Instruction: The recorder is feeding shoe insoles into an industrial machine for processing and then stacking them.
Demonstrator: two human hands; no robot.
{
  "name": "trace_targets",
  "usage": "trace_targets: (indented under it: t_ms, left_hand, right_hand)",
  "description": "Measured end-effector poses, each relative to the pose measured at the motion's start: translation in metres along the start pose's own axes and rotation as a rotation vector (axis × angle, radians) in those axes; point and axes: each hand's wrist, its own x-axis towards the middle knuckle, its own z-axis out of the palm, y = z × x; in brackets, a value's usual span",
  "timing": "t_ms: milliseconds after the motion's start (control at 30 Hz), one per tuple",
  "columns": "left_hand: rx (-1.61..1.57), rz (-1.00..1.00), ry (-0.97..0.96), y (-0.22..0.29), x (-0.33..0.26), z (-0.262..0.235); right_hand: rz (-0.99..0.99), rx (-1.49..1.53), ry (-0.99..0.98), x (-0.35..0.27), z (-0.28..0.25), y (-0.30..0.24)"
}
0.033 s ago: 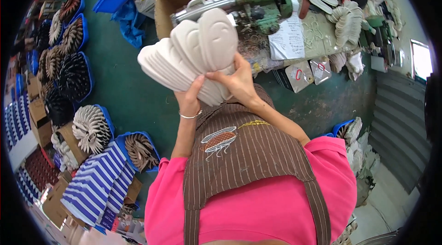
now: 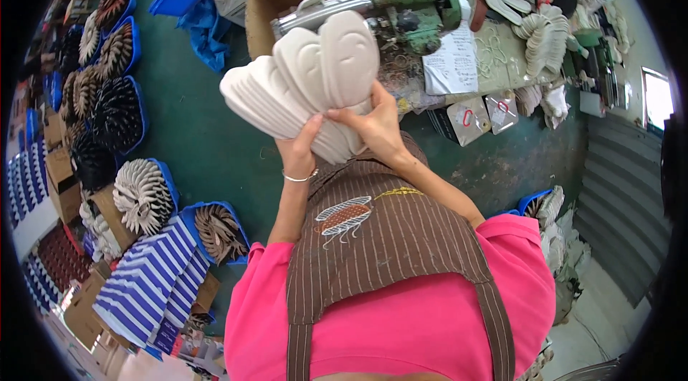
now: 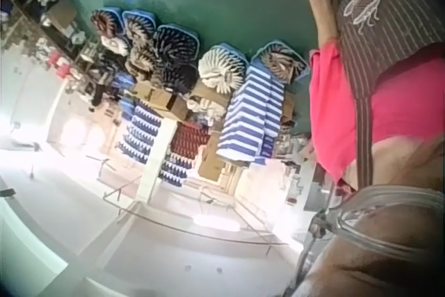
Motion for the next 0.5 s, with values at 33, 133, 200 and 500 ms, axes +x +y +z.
trace_targets:
  t_ms: [33, 133, 200, 500]
  left_hand:
    - [0.002, 0.006, 0.015, 0.001, 0.001, 0.002]
    - [-0.123, -0.068, 0.007, 0.001, 0.007, -0.002]
    - [-0.136, -0.063, 0.008, -0.002, 0.008, -0.006]
    - [-0.189, -0.087, 0.018, -0.004, 0.018, -0.018]
  right_hand:
    - [0.01, 0.001, 0.007, 0.001, -0.001, 0.0]
    - [0.082, 0.093, -0.011, 0.004, -0.001, 0.0]
    - [0.084, 0.129, 0.01, 0.004, -0.001, 0.003]
    - [0.079, 0.236, 0.196, 0.007, -0.004, 0.037]
